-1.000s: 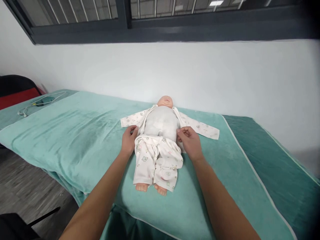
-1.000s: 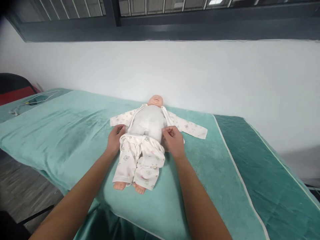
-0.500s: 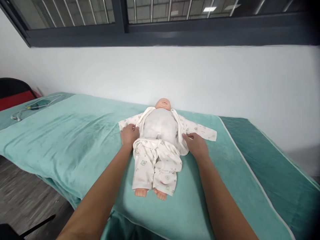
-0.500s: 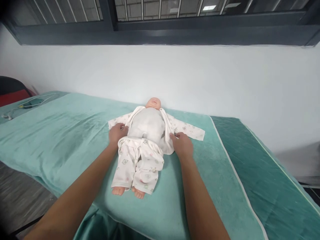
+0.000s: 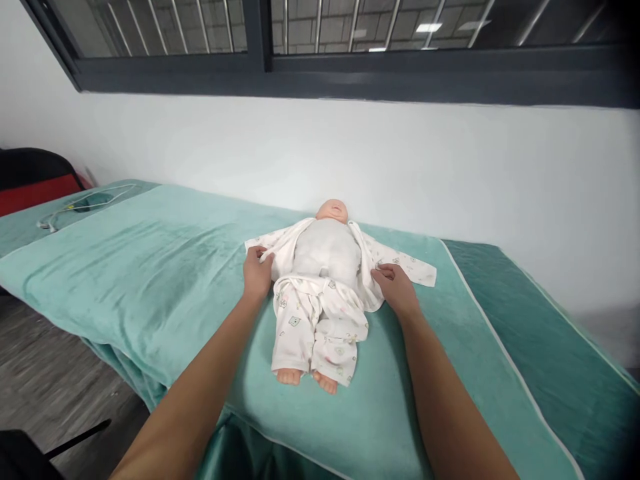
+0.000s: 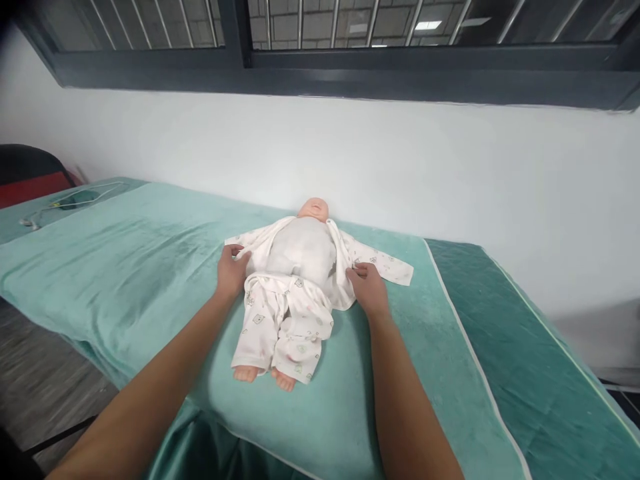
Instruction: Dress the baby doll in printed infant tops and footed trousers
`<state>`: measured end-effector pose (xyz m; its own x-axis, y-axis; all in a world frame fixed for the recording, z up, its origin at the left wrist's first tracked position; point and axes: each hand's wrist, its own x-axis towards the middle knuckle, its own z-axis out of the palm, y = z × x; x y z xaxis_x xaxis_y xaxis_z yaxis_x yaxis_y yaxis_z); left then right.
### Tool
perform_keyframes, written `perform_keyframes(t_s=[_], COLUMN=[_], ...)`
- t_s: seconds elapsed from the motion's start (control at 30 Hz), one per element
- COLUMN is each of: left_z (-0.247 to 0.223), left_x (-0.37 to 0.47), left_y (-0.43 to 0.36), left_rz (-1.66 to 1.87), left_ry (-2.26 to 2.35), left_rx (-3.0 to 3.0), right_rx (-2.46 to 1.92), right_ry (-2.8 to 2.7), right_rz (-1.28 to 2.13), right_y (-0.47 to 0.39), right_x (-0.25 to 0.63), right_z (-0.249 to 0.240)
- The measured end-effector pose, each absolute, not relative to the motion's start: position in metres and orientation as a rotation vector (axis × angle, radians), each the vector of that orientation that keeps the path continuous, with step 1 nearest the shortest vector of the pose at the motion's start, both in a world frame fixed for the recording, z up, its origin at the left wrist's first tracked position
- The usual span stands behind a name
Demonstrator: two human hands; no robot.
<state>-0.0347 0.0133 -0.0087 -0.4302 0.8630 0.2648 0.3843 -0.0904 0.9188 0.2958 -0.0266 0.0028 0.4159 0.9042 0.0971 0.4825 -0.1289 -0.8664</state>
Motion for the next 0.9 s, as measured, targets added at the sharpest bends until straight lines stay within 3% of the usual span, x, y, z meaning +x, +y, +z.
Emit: perform_keyframes(t_s=[0.23,0.43,0.57,0.67,0.77,0.9], left_z=[-0.015,-0.018,-0.013,-0.003,0.006,0.013], left_x=[-0.064,-0.068,-0.057,-0.045,-0.036,-0.039], left_y=[0.023,0.022,0.010,-0.004,-0.017,-0.027], left_rz=[1.706,1.668,1.753,1.697,1.342,1.045], left_ry=[1.804,1.926,1.962,1.655,1.260,1.014], left_rx=[1.219,1.338,1.548,1.503,1.348,1.326], right_rx=[-1.644,-1.772,-1.693,-1.486,-1.347,-1.307], right_ry=[-1.024,-0.859,-1.089,-1.331,-1.455,-1.547], right_rz=[0.533,0.195,-0.072,0.276,0.753,1.101], right_y=[-0.031,-0.047,-0.053,-0.058,-0.066,-0.075], right_x=[0.300,0.324,0.301,0.267,0.245,0.246], right_z=[0.007,0.012,0.017,0.019,0.023,0.035])
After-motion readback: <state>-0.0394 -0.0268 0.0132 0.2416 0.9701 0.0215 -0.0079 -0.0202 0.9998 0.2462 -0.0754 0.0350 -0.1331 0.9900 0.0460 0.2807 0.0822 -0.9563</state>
